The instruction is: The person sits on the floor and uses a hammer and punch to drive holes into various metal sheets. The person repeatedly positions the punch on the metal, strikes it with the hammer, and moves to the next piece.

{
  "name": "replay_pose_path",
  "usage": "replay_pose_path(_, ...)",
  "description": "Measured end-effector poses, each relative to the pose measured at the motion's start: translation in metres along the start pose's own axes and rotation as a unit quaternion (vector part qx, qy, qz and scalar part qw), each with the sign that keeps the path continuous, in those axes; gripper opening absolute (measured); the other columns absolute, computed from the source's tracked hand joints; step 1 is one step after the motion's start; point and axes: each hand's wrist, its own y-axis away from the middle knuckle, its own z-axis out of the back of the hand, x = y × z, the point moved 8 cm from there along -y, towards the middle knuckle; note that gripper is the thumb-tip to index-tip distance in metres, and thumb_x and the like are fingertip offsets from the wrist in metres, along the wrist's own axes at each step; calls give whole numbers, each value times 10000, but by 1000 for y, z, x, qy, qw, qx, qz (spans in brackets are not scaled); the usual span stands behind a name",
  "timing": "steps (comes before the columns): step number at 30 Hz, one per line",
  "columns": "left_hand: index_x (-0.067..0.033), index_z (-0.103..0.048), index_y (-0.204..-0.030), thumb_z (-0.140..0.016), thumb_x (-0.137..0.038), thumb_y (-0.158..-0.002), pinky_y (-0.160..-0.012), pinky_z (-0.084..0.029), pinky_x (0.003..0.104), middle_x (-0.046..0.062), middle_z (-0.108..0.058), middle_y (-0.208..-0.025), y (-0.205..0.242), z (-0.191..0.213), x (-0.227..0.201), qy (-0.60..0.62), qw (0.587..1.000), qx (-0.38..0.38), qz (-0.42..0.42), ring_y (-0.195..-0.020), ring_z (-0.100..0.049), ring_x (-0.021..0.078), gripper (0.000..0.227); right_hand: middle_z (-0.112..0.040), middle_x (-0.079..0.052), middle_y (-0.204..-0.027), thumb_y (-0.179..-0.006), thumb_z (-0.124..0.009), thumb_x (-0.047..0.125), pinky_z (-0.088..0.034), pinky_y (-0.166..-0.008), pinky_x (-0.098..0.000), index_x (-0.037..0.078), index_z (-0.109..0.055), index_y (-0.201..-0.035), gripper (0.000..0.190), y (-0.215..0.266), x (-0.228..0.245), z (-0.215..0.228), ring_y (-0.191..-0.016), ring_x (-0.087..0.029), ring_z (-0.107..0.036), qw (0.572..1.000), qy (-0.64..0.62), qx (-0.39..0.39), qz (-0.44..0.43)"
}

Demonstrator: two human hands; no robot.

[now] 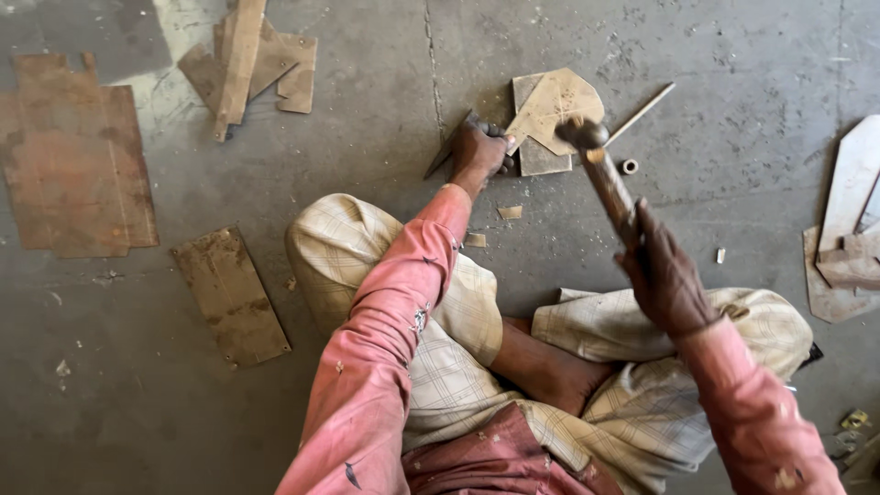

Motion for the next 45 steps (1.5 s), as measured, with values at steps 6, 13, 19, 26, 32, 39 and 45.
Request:
replay_pose_path(6, -1, -727, -773, -829, -120, -831, -388, -497, 308, 87, -728, -642, 16, 9, -20, -20, 1000, -12, -4, -454, -674, 157, 167, -648, -254, -1183, -1006, -648, 192, -559, -612, -482, 79, -344, -1592, 669, -53, -28, -35, -736, -401, -675, 991, 99, 74, -45)
replay_pose_path(13, -11, -750, -793, -843, -163, -783, -514, -575, 360, 111, -757, -665, 8, 23, -24, -52, 996, -38, -63, -497, -715, 167, 179, -641, -226, -1123, -1033, -611, 212, -553, -672, -518, 97, -386, -1611, 631, -49, -44, -39, -779, -436, -661, 999, 46, 26, 11)
replay_pose_path(19, -53, -783, -807, -895, -210, -714, -623, -576, 381, 140, -762, -739, 1, 38, -38, -183, 970, -111, -118, -646, -737, 254, 214, -642, -222, -1081, -1024, -620, 203, -549, -693, -531, 108, -405, -1612, 633, -46, -55, -30, -813, -461, -657, 997, 52, 54, 6)
replay_pose_path(26, -76, -784, -864, -900, -263, -654, -644, -563, 405, 127, -775, -745, 3, 42, -47, -242, 949, -118, -165, -673, -733, 304, 304, -665, -221, -1096, -1004, -646, 193, -552, -695, -533, 118, -428, -1596, 635, -39, -68, -28, -804, -455, -663, 993, 82, 83, -10)
replay_pose_path(32, -85, -786, -983, -855, -353, -787, -736, -610, 377, 122, -786, -896, 24, 64, -11, -308, 950, -46, -18, -794, -784, 267, 339, -662, -246, -1144, -1017, -631, 173, -555, -740, -528, 109, -427, -1599, 620, -26, -64, -24, -881, -477, -657, 997, 39, 68, -12)
replay_pose_path(39, -179, -724, -1132, -882, -310, -735, -706, -619, 390, 145, -782, -906, 23, 76, 6, -290, 956, -42, -22, -784, -776, 279, 447, -660, -283, -1186, -1040, -619, 149, -539, -769, -541, 54, -403, -1628, 633, -36, -62, -27, -916, -505, -650, 995, 66, 67, -42)
replay_pose_path(45, -199, -699, -1152, -902, -308, -742, -688, -640, 384, 150, -790, -887, -3, 74, 12, -303, 952, -34, -41, -761, -785, 262, 471, -642, -297, -1294, -1069, -615, 144, -556, -869, -512, 71, -387, -1629, 609, -66, -49, -15, -1047, -505, -661, 998, 8, -59, 8)
